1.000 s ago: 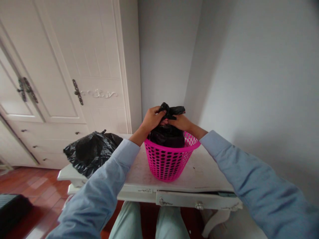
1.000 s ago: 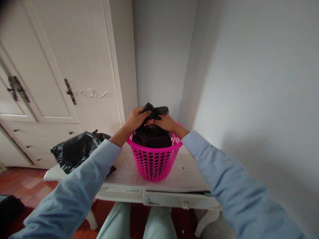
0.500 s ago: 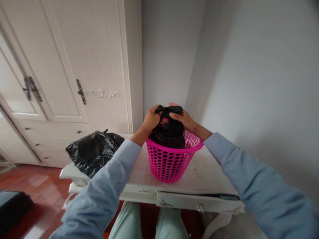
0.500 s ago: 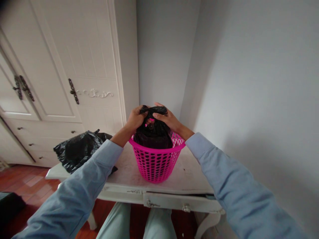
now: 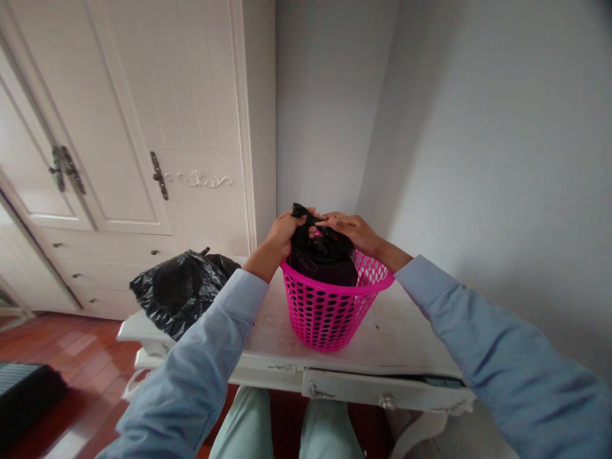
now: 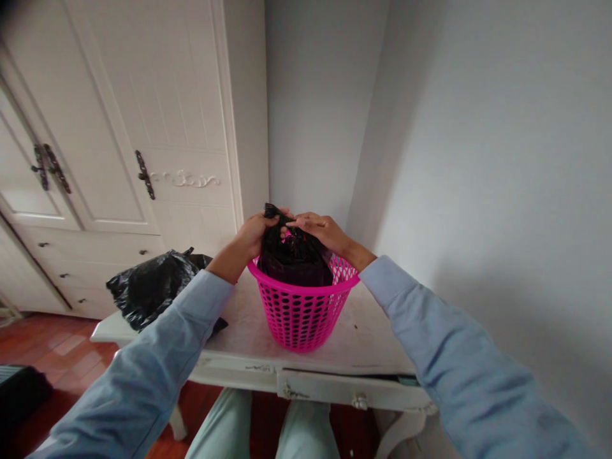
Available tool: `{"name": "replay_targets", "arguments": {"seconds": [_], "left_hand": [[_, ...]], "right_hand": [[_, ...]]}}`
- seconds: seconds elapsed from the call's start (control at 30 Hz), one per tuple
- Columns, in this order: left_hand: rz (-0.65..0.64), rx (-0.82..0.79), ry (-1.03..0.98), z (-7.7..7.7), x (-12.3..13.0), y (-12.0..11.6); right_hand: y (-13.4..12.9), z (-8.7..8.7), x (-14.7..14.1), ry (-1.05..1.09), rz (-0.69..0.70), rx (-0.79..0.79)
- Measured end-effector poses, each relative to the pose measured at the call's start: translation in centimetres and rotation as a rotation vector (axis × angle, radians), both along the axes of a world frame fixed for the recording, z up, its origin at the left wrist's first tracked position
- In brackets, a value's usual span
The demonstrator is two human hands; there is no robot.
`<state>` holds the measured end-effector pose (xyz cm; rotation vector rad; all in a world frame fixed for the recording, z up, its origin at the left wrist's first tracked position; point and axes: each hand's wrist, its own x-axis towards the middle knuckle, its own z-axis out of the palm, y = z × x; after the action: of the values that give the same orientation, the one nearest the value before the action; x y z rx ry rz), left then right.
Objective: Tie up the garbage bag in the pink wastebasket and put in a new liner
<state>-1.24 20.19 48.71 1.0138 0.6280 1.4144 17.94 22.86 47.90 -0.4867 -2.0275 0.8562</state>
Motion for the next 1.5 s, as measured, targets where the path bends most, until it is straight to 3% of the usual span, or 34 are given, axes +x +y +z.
{"name": "replay_targets", "arguments": {"seconds": [0.23,0.37,0.6,0.83,1.2,1.5], "left_hand": [[-0.055,0.014,0.089,0.2,0.2,-0.6],[-0.107,0.041,0.158,0.0,0.5,-0.6],[-0.197,0.127,0.296,-0.6,0.9,-0.4],[-0.17,0.133,0.301,-0.8,0.9,0.1],[-0.083,0.094,0.18,-0.3,0.9,-0.4],[0.035,0.013,0.045,-0.2,0.6,0.2]], "right_hand": [[0.4,-0.4,-0.3,0.071,-0.116,-0.091],[0.6,-0.6,-0.2,-0.05,-0.084,-0.206],[0.8,-0.5,0.3,-0.395,-0.207,-0.019],[0.7,-0.2,0.3,-0.238,-0.24,-0.275],[-0.3,0.3,-0.1,0.026,-0.205,-0.43],[0.9,0.0,-0.1,0.208,-0.279,-0.224]]}}
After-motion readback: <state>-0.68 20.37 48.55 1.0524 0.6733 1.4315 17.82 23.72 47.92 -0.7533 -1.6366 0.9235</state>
